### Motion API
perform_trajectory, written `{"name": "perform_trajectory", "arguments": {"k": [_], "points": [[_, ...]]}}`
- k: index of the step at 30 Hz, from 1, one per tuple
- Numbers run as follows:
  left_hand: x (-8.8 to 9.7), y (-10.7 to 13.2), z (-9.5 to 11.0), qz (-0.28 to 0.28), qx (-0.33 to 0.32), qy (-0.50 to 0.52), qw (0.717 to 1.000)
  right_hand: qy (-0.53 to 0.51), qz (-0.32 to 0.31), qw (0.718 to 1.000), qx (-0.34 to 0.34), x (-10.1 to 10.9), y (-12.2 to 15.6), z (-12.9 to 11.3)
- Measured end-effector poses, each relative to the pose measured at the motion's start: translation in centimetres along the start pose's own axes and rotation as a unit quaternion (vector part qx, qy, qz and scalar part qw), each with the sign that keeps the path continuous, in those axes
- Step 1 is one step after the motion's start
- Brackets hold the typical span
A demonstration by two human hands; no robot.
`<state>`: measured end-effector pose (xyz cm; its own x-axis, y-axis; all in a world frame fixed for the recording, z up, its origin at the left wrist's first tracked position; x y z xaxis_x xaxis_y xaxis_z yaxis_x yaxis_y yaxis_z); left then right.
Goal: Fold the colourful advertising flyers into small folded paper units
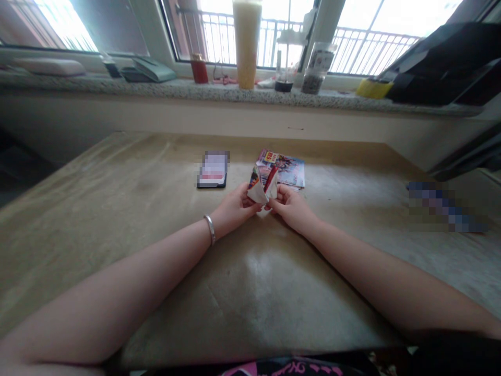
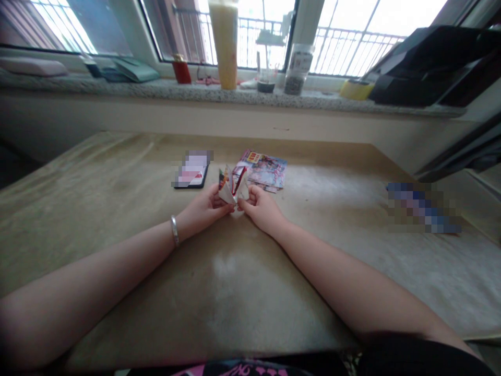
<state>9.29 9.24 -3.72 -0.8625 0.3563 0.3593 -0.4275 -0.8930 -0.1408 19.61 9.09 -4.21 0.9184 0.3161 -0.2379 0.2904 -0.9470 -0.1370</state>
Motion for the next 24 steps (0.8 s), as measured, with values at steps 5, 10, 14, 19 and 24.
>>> {"name": "perform_trajectory", "arguments": {"k": [5,10,14,19,24], "points": [[-0.31,-0.01,0.03,-0.012,0.000,0.013,1.000,0.030,0.000,1.000,-0.001,-0.05,0.11,0.23],[-0.38,-0.03,0.11,-0.018,-0.007,0.017,1.000,0.040,-0.007,0.999,-0.010,-0.27,0.16,0.31],[-0.22,-0.05,-0.16,-0.023,0.007,-0.003,1.000,0.026,-0.022,0.999,-0.016,-0.42,0.05,0.46],[-0.40,-0.17,0.01,-0.034,0.009,-0.006,0.999,0.018,-0.039,0.999,-0.017,-0.63,0.06,0.54],[-0.40,-0.15,-0.11,-0.036,0.005,-0.033,0.999,0.034,-0.039,0.998,-0.029,-0.52,0.14,0.71]]}}
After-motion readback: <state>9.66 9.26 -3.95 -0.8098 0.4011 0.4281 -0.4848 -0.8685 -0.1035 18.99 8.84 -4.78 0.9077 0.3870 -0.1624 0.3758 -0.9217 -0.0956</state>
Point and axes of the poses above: each hand's wrist, its own y-axis away from the middle knuckle, its own x-axis out of the back of the hand, z = x × y, the point moved 9 cm from there along -y, towards the middle knuckle, and after that the axes turned 15 degrees about -y, right-handed, at the moved point
